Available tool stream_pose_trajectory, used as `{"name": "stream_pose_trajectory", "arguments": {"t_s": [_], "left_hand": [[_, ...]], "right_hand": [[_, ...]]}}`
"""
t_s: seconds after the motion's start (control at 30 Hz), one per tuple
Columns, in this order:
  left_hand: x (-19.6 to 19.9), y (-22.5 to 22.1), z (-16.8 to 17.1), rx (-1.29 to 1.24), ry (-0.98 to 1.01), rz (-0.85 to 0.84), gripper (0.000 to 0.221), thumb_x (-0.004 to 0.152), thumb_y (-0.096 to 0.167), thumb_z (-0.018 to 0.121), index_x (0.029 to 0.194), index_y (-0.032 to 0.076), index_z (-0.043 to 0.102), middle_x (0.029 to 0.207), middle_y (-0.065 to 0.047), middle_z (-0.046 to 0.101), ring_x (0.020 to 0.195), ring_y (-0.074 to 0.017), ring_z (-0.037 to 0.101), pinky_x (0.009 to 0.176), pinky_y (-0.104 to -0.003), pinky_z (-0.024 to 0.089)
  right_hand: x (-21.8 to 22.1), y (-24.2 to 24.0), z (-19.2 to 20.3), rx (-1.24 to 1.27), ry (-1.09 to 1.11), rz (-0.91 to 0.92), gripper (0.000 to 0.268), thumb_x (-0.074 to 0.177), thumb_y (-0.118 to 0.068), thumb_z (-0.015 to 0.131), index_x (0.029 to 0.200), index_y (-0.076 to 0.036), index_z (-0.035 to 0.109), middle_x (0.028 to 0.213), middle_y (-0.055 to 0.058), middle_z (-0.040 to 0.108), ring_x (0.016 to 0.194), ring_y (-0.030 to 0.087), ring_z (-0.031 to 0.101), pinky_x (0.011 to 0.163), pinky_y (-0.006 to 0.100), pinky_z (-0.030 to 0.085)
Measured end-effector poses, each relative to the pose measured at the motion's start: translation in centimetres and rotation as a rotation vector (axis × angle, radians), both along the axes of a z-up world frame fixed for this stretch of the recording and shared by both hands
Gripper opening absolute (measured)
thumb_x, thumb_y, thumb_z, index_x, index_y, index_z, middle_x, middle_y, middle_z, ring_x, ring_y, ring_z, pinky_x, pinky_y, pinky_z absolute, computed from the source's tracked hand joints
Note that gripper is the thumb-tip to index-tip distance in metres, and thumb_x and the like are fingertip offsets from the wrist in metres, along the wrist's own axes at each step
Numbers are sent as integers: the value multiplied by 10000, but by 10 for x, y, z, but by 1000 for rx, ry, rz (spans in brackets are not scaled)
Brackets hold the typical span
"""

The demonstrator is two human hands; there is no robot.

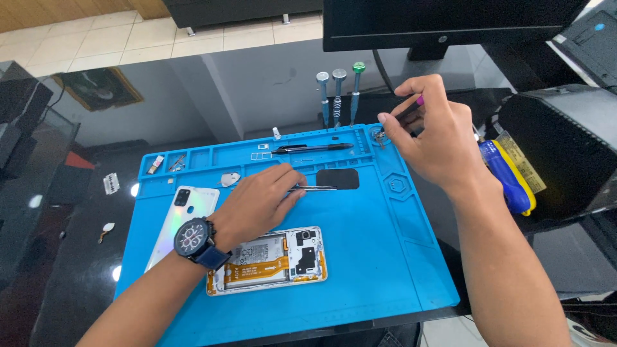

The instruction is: Disassembling a smartphone by prying the mid-frame and removing internal components using precision tools.

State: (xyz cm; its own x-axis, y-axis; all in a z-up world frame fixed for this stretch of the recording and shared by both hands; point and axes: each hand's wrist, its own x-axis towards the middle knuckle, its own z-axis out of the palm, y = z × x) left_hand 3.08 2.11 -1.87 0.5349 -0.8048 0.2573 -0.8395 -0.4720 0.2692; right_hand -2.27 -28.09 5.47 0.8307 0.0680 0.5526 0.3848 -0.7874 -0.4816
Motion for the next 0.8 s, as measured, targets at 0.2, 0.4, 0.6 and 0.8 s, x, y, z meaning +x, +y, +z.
{"name": "stream_pose_trajectory", "arguments": {"t_s": [0.2, 0.4, 0.6, 0.8], "left_hand": [[-5, 54, -1, 120, 110, 168, 312, 1058, 390, 499, 1228, 161, 626, 1103, -30, 680, 702, -158, 610, 503, -320, 472], [-1, 87, -11, 16, 32, 162, 228, 989, 36, 585, 1209, 96, 597, 1022, -94, 655, 598, -189, 535, 441, -334, 425], [5, 103, -7, -10, 141, 106, 395, 887, -128, 539, 1225, 72, 582, 1109, -132, 609, 638, -251, 559, 466, -405, 449], [-2, 107, -2, 77, 198, 56, 355, 944, 66, 703, 1249, 132, 534, 1160, -127, 585, 731, -207, 647, 440, -392, 528]], "right_hand": [[-12, 58, -14, 33, 112, 119, 367, 930, -176, 783, 1179, -72, 534, 937, 58, 761, 760, 171, 741, 712, 315, 614], [-37, 112, -42, -98, 284, 475, 345, 943, -305, 731, 1172, -101, 573, 978, 47, 763, 790, 176, 772, 589, 363, 605], [-38, 121, -61, -180, 252, 471, 343, 922, -343, 738, 1135, -135, 568, 1014, 31, 802, 787, 176, 797, 552, 392, 622], [-39, 127, -59, -158, 220, 506, 401, 871, -296, 782, 1131, -101, 548, 1006, 67, 805, 782, 158, 818, 598, 316, 692]]}}
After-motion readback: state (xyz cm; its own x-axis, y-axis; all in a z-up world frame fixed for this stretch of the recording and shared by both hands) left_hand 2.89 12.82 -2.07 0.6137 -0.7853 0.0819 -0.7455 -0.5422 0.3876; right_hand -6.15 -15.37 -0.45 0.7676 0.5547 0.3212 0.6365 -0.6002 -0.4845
